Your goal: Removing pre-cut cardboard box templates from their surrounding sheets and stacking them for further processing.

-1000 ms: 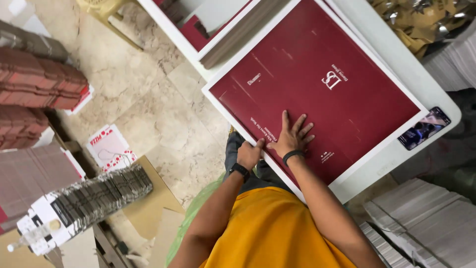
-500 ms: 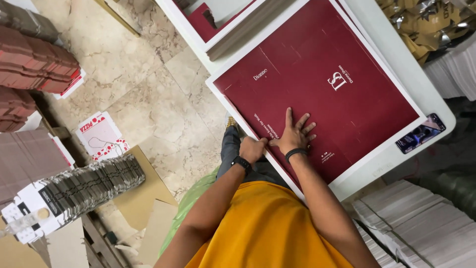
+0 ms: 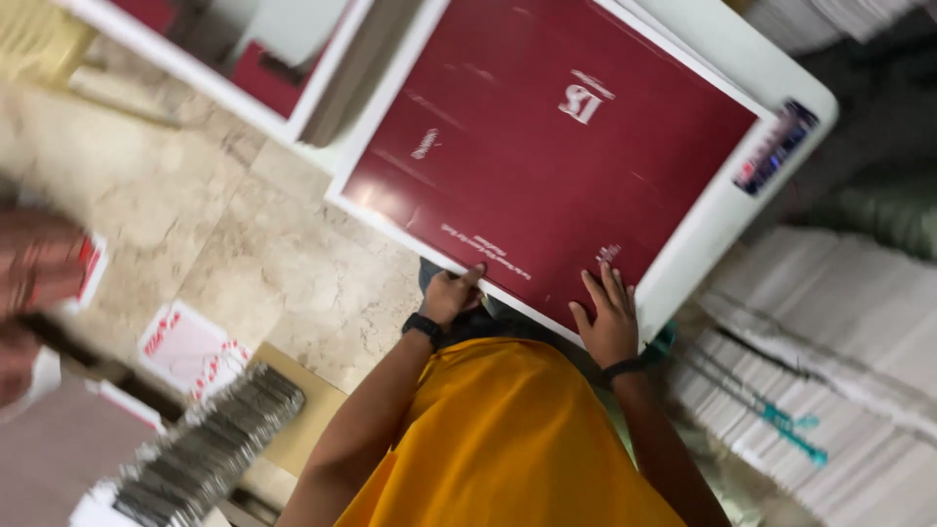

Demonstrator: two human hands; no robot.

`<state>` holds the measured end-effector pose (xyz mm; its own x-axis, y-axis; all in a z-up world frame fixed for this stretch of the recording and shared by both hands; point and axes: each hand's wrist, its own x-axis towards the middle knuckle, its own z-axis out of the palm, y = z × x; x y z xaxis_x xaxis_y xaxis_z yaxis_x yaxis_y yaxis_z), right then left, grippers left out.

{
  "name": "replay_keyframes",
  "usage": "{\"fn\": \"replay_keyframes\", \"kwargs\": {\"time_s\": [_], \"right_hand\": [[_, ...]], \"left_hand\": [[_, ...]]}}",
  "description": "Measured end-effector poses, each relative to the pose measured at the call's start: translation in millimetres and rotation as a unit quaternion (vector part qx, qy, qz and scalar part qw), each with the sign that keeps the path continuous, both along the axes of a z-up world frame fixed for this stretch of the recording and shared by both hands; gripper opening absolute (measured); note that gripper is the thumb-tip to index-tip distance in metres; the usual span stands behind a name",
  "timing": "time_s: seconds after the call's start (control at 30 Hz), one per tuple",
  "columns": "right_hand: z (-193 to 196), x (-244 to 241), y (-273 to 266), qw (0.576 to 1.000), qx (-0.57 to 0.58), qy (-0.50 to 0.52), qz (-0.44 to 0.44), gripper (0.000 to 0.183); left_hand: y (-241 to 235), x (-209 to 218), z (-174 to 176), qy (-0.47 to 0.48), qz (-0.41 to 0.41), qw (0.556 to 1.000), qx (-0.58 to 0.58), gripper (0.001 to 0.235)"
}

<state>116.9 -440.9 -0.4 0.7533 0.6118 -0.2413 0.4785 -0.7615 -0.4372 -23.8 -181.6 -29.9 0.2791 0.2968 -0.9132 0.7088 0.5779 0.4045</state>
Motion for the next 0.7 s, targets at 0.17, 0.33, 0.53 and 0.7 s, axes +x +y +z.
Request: {"fn": "replay_keyframes", "kwargs": {"time_s": [0.17, 0.33, 0.53, 0.7], "right_hand": [[-35.5, -52.6, -67.9, 0.92, -0.052, 0.083, -0.379, 0.09], [-131.5, -123.1, -91.8, 0.689, 0.212, 0.21, -0.66, 0.03], [-103.1, -132.5, -63.6, 0.714, 0.208, 0.191, -0.641, 0.038], [-58.5, -145.2, -11.1, 0.45, 0.413, 0.271, -0.745, 0.038]], "left_hand": [[25.0, 30.7, 94.9, 0.011, -0.258, 0.957, -0.135, 0.072], [5.4, 50.1, 46.1, -0.074, -0.615, 0.765, 0.177, 0.055], [-36.1, 119.4, 66.5, -0.197, -0.735, 0.573, 0.306, 0.048], [-78.8, 149.4, 59.6, -0.297, -0.775, 0.461, 0.315, 0.112]]}}
